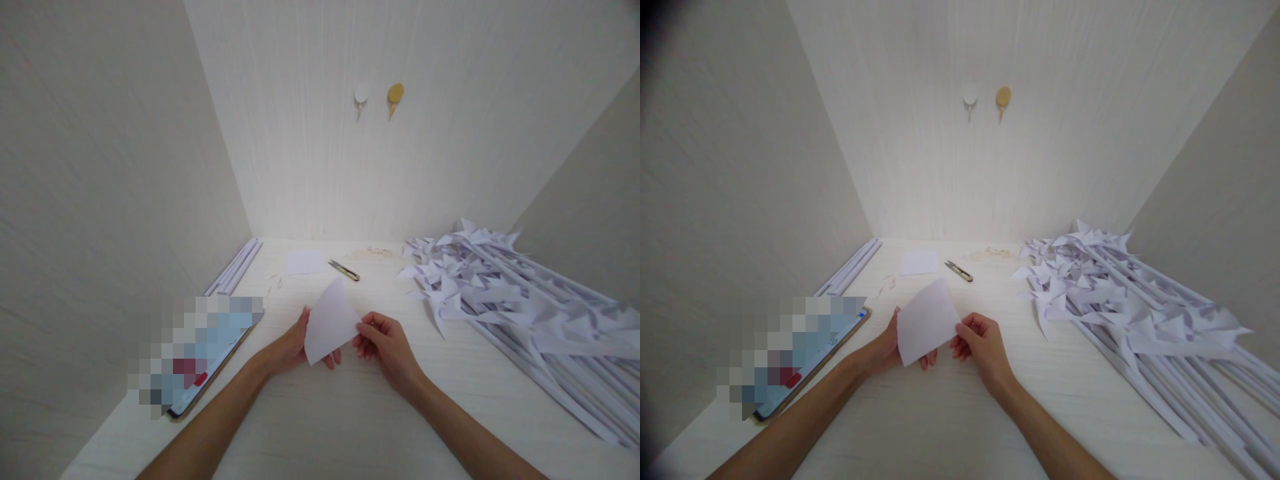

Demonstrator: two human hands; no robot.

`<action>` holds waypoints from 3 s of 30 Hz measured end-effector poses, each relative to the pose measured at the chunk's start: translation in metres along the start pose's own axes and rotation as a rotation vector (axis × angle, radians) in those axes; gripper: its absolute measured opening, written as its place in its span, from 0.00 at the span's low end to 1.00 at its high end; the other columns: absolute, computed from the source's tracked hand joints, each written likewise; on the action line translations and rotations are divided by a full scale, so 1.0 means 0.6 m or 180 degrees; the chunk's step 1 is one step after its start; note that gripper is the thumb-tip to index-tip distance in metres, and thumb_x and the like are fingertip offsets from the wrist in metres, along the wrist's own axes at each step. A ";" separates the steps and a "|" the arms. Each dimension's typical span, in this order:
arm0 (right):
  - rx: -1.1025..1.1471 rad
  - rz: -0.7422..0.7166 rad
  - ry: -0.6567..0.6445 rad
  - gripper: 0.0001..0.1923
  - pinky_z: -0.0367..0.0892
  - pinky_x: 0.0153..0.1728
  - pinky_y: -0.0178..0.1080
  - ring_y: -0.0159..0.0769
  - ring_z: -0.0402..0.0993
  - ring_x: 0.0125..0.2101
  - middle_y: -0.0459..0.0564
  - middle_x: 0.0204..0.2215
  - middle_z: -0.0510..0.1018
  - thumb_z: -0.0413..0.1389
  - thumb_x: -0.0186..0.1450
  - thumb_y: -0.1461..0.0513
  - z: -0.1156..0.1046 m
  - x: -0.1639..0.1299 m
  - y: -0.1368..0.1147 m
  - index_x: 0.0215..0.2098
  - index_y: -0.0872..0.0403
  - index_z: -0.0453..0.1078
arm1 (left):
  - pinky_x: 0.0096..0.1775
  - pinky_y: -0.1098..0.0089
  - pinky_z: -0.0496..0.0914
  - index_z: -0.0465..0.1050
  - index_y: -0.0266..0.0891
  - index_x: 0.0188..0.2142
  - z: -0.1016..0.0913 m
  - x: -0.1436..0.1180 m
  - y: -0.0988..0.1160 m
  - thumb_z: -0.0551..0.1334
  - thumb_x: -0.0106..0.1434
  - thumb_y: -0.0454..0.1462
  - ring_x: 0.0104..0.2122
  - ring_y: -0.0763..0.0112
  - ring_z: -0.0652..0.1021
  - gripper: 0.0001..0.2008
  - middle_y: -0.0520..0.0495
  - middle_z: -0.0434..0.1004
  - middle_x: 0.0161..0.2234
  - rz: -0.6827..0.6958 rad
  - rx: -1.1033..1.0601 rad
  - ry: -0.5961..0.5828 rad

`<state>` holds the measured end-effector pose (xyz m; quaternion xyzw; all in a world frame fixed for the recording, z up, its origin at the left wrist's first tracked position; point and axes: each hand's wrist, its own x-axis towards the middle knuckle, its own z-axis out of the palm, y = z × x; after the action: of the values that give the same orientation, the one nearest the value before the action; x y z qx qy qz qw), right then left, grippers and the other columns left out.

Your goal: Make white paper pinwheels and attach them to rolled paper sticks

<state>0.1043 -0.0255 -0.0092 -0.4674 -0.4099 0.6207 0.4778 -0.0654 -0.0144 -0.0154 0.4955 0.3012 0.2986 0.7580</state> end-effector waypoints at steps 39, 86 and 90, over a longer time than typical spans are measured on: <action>-0.0546 -0.1482 -0.0468 0.13 0.50 0.11 0.27 0.22 0.56 0.15 0.44 0.25 0.69 0.54 0.57 0.53 -0.018 -0.016 -0.019 0.35 0.53 0.67 | 0.13 0.79 0.57 0.65 0.33 0.39 0.056 -0.013 0.015 0.59 0.54 0.47 0.13 0.83 0.62 0.20 0.56 0.63 0.20 -0.0406 0.1434 -0.0111; -0.0505 -0.0467 -0.0092 0.12 0.56 0.09 0.28 0.24 0.59 0.10 0.39 0.10 0.63 0.55 0.51 0.57 0.011 -0.031 -0.006 0.16 0.56 0.60 | 0.25 0.72 0.61 0.65 0.37 0.38 0.076 -0.023 0.025 0.46 0.58 0.55 0.26 0.69 0.70 0.25 0.46 0.71 0.29 -0.0242 0.3192 0.0713; -0.0390 -0.0435 -0.0147 0.11 0.58 0.10 0.28 0.24 0.60 0.11 0.40 0.13 0.64 0.54 0.52 0.58 0.013 -0.031 -0.002 0.17 0.57 0.64 | 0.28 0.70 0.60 0.66 0.39 0.36 0.083 -0.022 0.027 0.46 0.59 0.55 0.28 0.66 0.71 0.23 0.46 0.72 0.29 -0.0451 0.3699 0.1012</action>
<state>0.0989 -0.0436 -0.0030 -0.4522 -0.4889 0.5710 0.4800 -0.0393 -0.0475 0.0180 0.7564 0.5567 0.1044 0.3271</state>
